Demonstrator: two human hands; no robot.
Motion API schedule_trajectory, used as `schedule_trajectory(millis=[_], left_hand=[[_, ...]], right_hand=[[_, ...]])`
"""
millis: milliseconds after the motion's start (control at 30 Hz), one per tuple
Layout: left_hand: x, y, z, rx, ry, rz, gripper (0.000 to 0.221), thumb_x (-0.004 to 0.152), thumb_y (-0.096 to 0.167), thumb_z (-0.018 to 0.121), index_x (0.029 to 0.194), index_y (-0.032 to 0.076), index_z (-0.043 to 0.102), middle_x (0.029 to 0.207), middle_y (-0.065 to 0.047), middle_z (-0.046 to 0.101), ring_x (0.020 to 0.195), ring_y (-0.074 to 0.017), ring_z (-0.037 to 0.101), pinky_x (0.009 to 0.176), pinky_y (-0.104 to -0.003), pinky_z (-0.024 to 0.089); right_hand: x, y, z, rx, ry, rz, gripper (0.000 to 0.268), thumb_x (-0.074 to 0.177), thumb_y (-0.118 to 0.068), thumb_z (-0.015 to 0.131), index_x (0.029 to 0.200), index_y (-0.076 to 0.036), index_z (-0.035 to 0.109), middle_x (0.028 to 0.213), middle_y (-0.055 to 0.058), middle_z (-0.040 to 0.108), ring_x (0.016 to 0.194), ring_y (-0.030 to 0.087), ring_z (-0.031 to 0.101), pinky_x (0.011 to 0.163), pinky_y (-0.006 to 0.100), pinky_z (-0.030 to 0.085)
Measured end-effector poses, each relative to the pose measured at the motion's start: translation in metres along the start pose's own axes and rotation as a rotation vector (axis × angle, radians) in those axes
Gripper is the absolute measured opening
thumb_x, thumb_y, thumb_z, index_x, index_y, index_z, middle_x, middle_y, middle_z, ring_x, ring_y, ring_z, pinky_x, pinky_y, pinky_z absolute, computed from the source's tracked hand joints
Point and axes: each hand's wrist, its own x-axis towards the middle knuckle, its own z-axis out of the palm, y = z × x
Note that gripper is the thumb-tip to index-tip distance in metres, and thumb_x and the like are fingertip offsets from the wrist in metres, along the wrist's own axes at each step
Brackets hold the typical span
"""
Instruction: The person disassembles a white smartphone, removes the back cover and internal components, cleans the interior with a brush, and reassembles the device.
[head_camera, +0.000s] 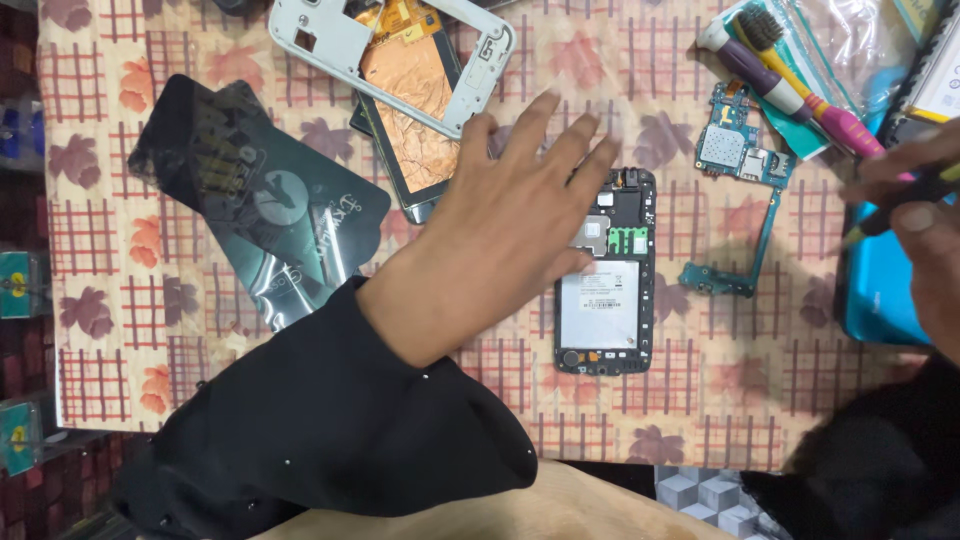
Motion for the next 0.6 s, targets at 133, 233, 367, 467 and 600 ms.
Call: schedule_trajectory(millis=[133,233,367,467,600], left_hand=[[-0.015,0.002,-0.008,-0.034,0.055,0.024,0.09,0.067,0.048,0.085,0.139,0.003,0.056,0.144,-0.012,0.054,0.136,-0.0346,0.043,0.099,-0.06,0.038],[-0.023,0.006,-0.01,-0.079,0.054,0.04,0.088,0.068,0.045,0.086,0.139,0.001,0.057,0.143,-0.01,0.055,0.134,-0.0314,0.045,0.099,-0.059,0.039],[-0.025,0.011,-0.012,-0.142,0.044,0.034,0.089,0.065,0.044,0.087,0.138,0.002,0.058,0.14,-0.008,0.055,0.129,-0.028,0.047,0.096,-0.056,0.041],[-0.025,0.017,-0.01,-0.142,0.051,0.015,0.089,0.065,0.044,0.087,0.137,0.002,0.059,0.138,-0.007,0.056,0.123,-0.0267,0.049,0.093,-0.053,0.042],[-0.028,0.019,-0.011,-0.129,0.033,0.002,0.091,0.064,0.047,0.086,0.138,0.001,0.059,0.133,-0.006,0.057,0.118,-0.0256,0.05,0.089,-0.052,0.042]], right_hand=[[-0.016,0.003,0.01,-0.007,0.052,0.076,0.017,0.106,0.002,0.042,0.12,0.007,0.051,0.119,0.02,0.063,0.126,0.03,0.062,0.113,0.042,0.049],[-0.026,0.011,0.016,-0.057,0.061,-0.035,0.012,0.109,0.012,0.045,0.117,0.007,0.053,0.124,0.02,0.058,0.13,0.03,0.064,0.114,0.041,0.054],[-0.048,0.028,0.024,0.039,-0.041,0.009,0.02,0.095,0.017,0.055,0.109,0.004,0.058,0.126,0.018,0.06,0.13,0.029,0.067,0.094,0.036,0.061],[-0.058,0.025,0.022,0.499,-0.069,0.124,0.036,0.088,0.013,0.06,0.121,-0.003,0.057,0.133,0.018,0.065,0.115,0.023,0.073,0.076,0.029,0.065],[-0.041,-0.007,0.042,0.304,0.083,-0.133,0.042,0.099,0.013,0.062,0.136,-0.005,0.053,0.125,0.021,0.067,0.102,0.022,0.074,0.082,0.03,0.064]])
